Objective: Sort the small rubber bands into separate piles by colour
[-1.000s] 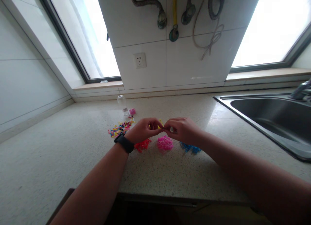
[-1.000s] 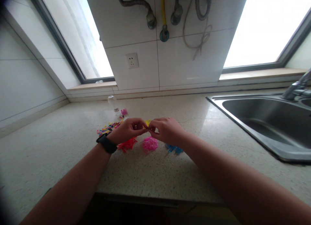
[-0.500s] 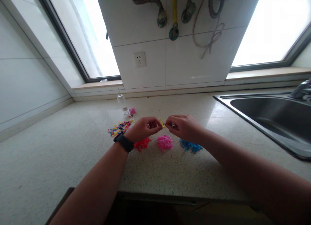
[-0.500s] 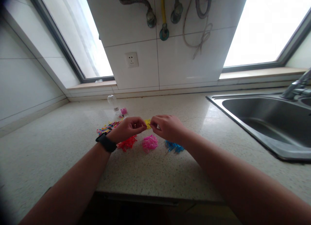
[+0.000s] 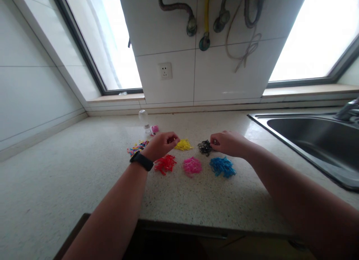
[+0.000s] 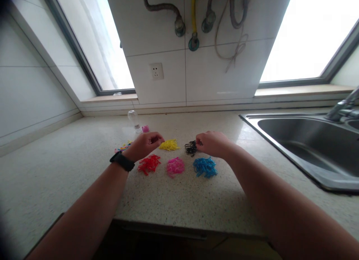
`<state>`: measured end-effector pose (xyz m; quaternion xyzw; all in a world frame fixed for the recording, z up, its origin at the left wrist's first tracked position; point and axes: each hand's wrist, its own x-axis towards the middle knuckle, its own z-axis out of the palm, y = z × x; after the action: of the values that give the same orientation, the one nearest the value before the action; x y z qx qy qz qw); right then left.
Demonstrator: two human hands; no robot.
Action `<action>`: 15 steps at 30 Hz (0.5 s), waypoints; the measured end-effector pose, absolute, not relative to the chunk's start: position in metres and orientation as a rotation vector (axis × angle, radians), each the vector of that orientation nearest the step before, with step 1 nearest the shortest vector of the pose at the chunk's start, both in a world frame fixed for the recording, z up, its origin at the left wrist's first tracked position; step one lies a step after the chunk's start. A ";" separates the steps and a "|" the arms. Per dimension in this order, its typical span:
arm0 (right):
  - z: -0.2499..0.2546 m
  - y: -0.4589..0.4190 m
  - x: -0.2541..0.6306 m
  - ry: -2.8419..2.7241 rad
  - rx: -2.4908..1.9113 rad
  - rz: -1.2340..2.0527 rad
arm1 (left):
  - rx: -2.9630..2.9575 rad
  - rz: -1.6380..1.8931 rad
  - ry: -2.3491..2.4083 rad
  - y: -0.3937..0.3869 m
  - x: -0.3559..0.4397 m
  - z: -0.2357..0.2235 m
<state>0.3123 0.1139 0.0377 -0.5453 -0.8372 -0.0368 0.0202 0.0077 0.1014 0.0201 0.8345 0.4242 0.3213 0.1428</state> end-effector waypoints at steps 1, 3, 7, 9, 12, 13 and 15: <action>0.037 0.114 0.312 -2.587 -1.696 -0.108 | 2.395 0.963 1.252 0.103 0.006 0.019; 0.037 0.113 0.312 -2.572 -1.692 -0.102 | 2.364 1.047 1.287 0.106 0.003 0.018; 0.040 0.108 0.302 -2.490 -1.604 -0.089 | 2.216 1.295 1.265 0.107 0.000 0.022; 0.043 0.102 0.292 -2.415 -1.498 -0.046 | 2.104 1.445 1.253 0.107 -0.001 0.025; 0.049 0.094 0.270 -2.359 -1.274 0.117 | 1.922 1.662 1.200 0.105 -0.002 0.028; 0.051 0.091 0.261 -2.380 -1.211 0.206 | 1.857 1.727 1.170 0.105 -0.003 0.029; 0.055 0.088 0.241 -2.487 -1.092 0.386 | 1.745 1.838 1.132 0.103 -0.003 0.029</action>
<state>0.2412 0.0885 0.0554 -0.3903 -0.8885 0.1379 0.1978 -0.0031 0.1028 0.0294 0.6183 0.4011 0.6511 0.1817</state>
